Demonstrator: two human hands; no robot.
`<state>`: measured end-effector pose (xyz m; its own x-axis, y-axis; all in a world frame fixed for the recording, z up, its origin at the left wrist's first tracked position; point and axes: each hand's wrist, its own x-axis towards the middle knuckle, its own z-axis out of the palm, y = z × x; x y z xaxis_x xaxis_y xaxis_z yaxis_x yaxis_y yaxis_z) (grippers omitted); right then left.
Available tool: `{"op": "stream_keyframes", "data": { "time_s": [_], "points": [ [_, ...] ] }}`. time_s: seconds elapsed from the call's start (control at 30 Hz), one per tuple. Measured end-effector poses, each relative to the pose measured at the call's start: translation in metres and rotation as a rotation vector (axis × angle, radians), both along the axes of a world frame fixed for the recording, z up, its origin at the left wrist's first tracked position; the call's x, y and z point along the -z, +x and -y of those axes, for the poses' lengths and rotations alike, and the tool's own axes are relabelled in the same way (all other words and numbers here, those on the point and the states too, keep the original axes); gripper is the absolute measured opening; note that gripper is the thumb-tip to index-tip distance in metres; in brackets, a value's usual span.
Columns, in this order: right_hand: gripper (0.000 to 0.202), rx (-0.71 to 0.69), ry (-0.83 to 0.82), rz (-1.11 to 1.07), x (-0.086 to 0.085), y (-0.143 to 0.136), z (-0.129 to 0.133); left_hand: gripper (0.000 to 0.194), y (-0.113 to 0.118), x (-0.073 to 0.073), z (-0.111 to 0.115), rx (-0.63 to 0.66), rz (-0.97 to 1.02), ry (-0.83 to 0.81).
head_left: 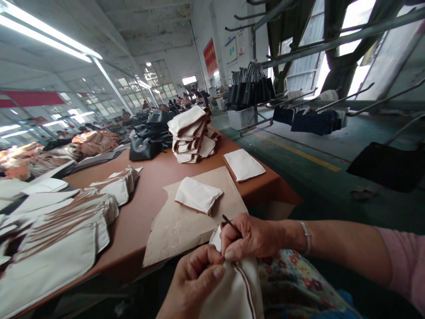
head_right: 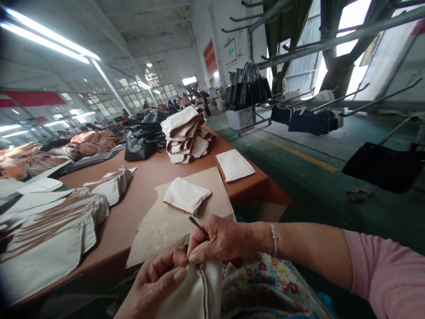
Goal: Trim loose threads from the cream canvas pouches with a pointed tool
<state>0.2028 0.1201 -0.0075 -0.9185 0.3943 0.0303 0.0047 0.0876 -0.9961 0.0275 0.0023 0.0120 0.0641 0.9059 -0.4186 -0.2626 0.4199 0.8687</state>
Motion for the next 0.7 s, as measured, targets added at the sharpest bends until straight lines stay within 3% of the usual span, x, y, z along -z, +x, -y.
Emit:
{"op": "stream_keyframes", "data": {
  "time_s": [0.1, 0.23, 0.33, 0.47, 0.6, 0.7],
  "points": [
    [0.023, 0.003, 0.066, -0.052, 0.0, -0.002, -0.001, 0.033, -0.001, 0.001, -0.003, -0.008, -0.051, 0.048],
    [0.013, 0.029, 0.185, -0.096, 0.003, -0.005, 0.002, 0.04, -0.008, -0.001, -0.012, 0.094, -0.222, 0.09],
    [0.019, 0.015, 0.056, -0.028, 0.002, -0.003, 0.002, 0.041, -0.011, -0.005, -0.015, 0.166, -0.258, 0.042],
    [0.035, -0.042, -0.175, 0.099, -0.009, 0.006, -0.002, 0.038, -0.01, -0.008, -0.013, 0.063, -0.171, -0.015],
    [0.031, -0.095, -0.154, 0.147, -0.022, 0.012, -0.008, 0.037, -0.006, -0.01, -0.013, 0.04, -0.159, -0.011],
    [0.028, -0.158, -0.128, 0.189, -0.022, 0.011, -0.01, 0.036, -0.005, -0.009, -0.013, 0.034, -0.138, -0.024]
  ]
}}
